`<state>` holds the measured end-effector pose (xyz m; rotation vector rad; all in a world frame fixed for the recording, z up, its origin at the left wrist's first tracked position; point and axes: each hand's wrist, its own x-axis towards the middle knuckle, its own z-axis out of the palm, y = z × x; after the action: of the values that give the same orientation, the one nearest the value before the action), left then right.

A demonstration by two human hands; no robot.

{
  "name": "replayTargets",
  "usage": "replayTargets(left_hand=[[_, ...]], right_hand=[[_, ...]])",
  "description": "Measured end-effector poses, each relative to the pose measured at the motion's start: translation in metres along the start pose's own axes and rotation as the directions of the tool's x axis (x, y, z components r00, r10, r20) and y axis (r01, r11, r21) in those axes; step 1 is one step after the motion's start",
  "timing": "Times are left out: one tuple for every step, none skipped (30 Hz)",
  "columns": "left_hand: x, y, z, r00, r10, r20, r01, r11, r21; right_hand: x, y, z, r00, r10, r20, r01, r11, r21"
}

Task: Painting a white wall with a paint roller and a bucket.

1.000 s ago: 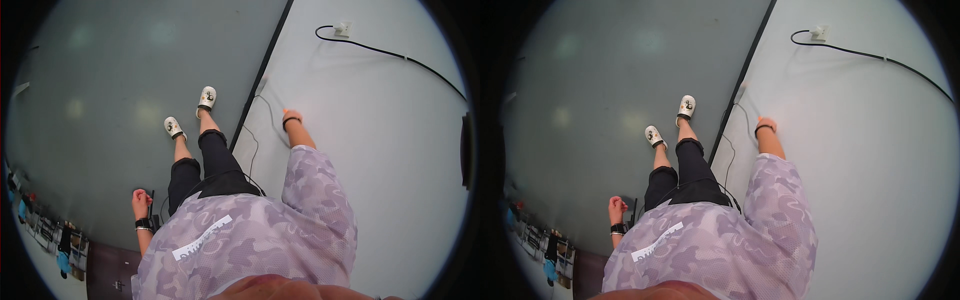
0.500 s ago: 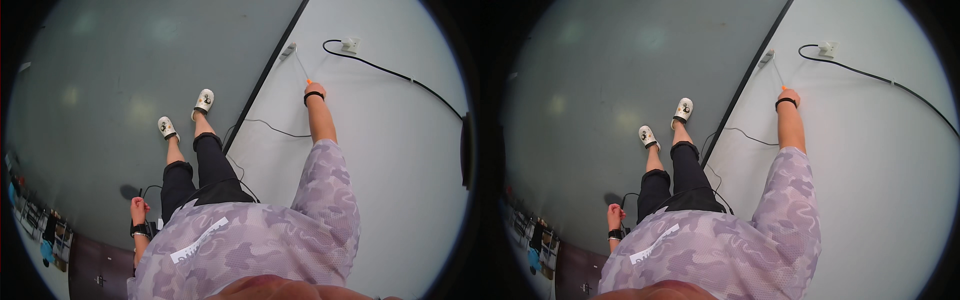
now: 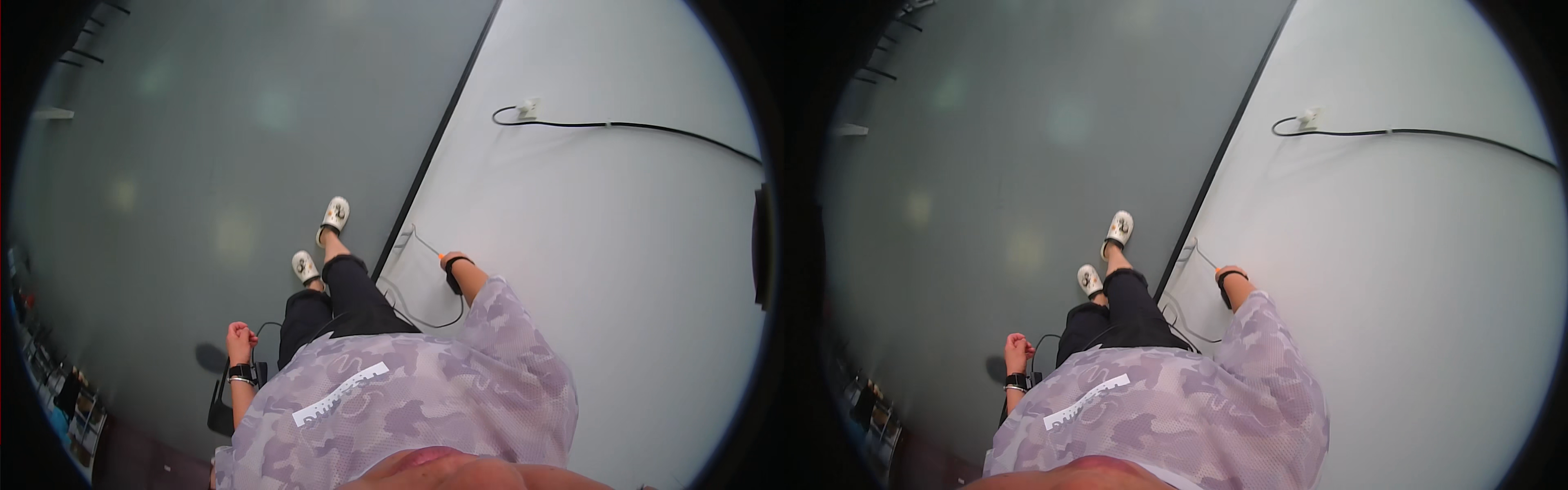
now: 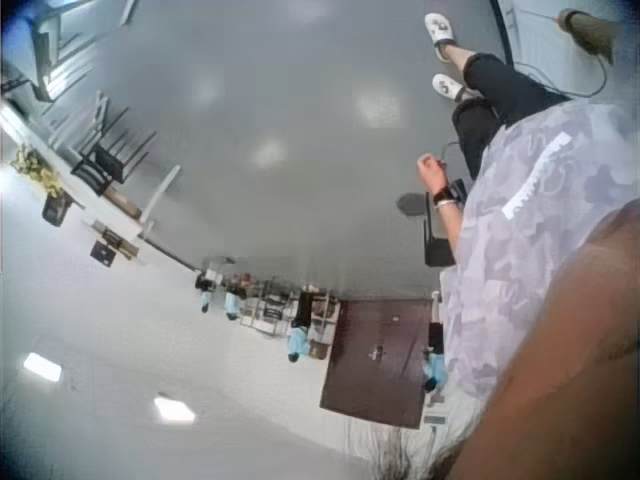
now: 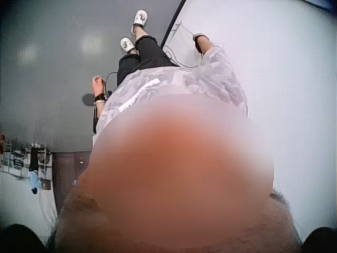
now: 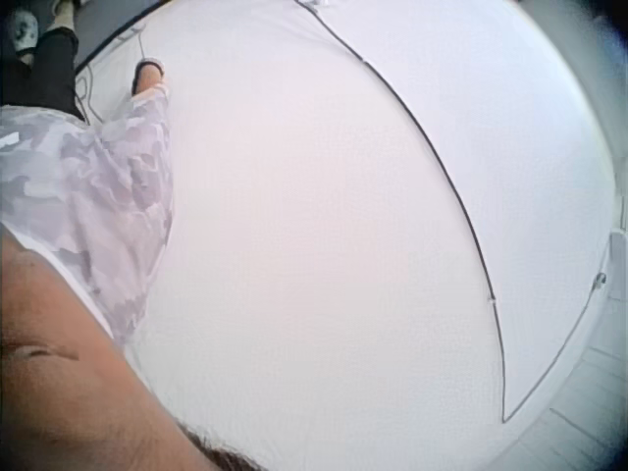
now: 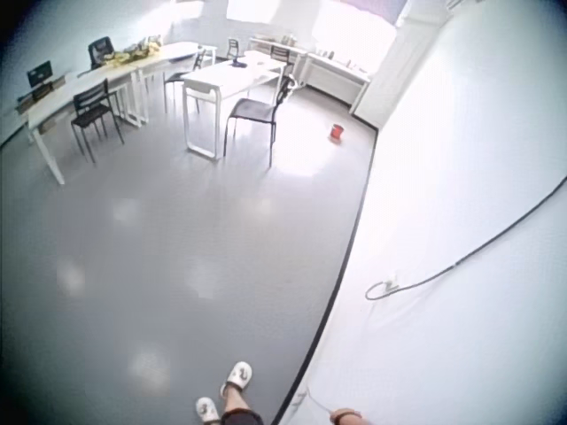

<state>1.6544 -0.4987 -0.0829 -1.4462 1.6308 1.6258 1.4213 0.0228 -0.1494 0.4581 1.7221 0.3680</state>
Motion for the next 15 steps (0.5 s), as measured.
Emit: replayTargets(left_hand=[[0.007,0.002,0.003,1.000,0.012,0.025,-0.011,1.000,-0.005],[0.014,0.002,0.004,0.998,0.050,0.029,-0.050,0.999,0.005],[0.025,0.007,0.006,0.996,0.076,0.036,-0.075,0.997,-0.014],[0.035,0.013,0.010,0.988,0.121,0.092,-0.120,0.993,-0.025],[0.043,0.021,0.015,0.974,0.168,0.149,-0.165,0.986,-0.034],[0.052,0.028,0.023,0.957,0.217,0.194,-0.218,0.976,-0.019],[0.062,0.038,0.030,0.936,0.262,0.235,-0.269,0.963,-0.004],[0.062,0.052,0.042,0.917,0.300,0.264,-0.323,0.945,0.048],[0.054,0.074,0.059,0.891,0.335,0.306,-0.381,0.919,0.105],[0.046,0.095,0.080,0.862,0.357,0.359,-0.435,0.885,0.166],[0.036,0.118,0.109,0.831,0.378,0.409,-0.491,0.844,0.216],[0.024,0.141,0.138,0.800,0.402,0.445,-0.553,0.782,0.288],[0.019,0.147,0.160,0.770,0.412,0.488,-0.600,0.727,0.334],[0.013,0.147,0.182,0.755,0.383,0.532,-0.612,0.702,0.364],[0.011,0.148,0.205,0.740,0.356,0.570,-0.626,0.674,0.392]], right_hand=[[0.017,0.009,0.017,0.999,0.004,0.042,-0.005,1.000,0.029],[0.006,0.010,0.020,0.998,-0.031,0.048,0.026,0.996,0.091],[-0.005,0.008,0.023,0.996,-0.066,0.054,0.058,0.987,0.152],[-0.013,0.010,0.027,0.990,-0.108,0.087,0.075,0.945,0.317],[-0.020,0.013,0.033,0.981,-0.159,0.113,0.087,0.875,0.477],[-0.018,0.015,0.047,0.970,-0.207,0.129,0.062,0.722,0.689],[-0.017,0.012,0.059,0.955,-0.266,0.132,0.027,0.522,0.852],[-0.042,0.002,0.059,0.957,-0.269,0.107,-0.005,0.357,0.934],[-0.057,-0.001,0.054,0.919,-0.371,0.134,0.030,0.404,0.914],[-0.030,0.000,0.077,0.907,-0.415,0.074,0.029,0.237,0.971],[0.003,0.006,0.092,0.894,-0.448,0.002,0.031,0.066,0.997],[0.005,0.002,0.086,0.886,-0.462,-0.027,0.039,0.016,0.999],[-0.001,-0.003,0.084,0.889,-0.455,-0.048,0.047,-0.015,0.999],[-0.013,-0.006,0.081,0.909,-0.407,-0.087,0.122,0.060,0.991],[-0.030,-0.009,0.074,0.914,-0.382,-0.135,0.180,0.086,0.980]])
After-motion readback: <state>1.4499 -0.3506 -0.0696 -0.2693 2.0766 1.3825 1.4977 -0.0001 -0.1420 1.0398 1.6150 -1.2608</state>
